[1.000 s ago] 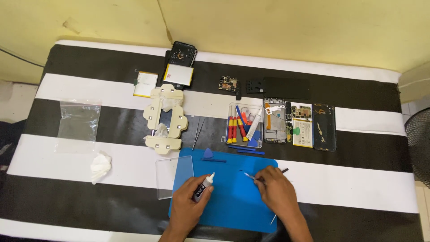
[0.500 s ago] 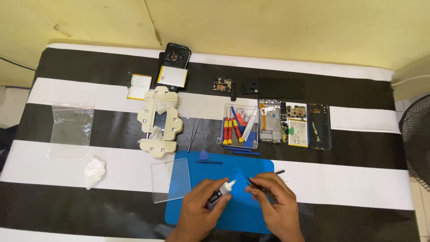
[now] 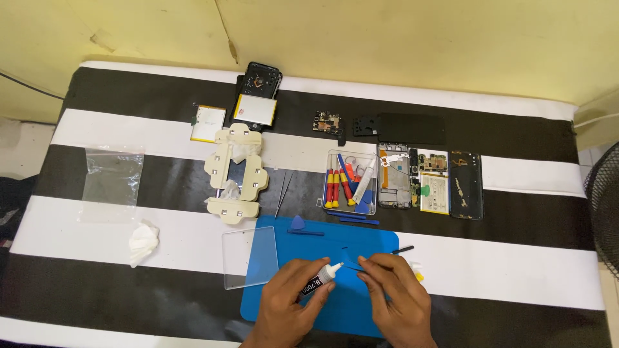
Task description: Repairing a mobile phone by cleaning components, applying adhesive, and assembling internal parts.
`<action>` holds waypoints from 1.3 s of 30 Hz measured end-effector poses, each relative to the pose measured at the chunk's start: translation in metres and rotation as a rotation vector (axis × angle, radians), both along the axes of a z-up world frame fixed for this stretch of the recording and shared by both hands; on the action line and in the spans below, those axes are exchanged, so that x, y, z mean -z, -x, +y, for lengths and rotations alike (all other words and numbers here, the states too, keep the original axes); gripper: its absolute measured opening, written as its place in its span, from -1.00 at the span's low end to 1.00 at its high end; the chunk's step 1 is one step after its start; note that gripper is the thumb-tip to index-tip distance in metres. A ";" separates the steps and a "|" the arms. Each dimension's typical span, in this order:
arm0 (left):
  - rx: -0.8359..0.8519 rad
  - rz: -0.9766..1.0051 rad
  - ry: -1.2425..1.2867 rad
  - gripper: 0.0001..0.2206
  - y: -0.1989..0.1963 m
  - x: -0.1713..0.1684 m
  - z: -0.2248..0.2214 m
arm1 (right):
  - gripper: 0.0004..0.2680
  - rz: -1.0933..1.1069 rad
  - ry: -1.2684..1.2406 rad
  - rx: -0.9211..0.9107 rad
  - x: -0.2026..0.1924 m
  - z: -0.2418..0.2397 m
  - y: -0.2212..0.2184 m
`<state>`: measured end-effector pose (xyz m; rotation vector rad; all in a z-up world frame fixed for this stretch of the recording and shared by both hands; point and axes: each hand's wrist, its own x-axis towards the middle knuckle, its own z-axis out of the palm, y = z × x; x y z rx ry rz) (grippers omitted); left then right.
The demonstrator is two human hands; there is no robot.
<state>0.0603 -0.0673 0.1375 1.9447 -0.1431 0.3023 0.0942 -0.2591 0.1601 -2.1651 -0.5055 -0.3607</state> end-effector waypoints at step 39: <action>0.006 0.202 -0.059 -0.66 0.001 0.016 0.009 | -0.86 0.232 -0.106 0.084 -0.006 -0.017 0.006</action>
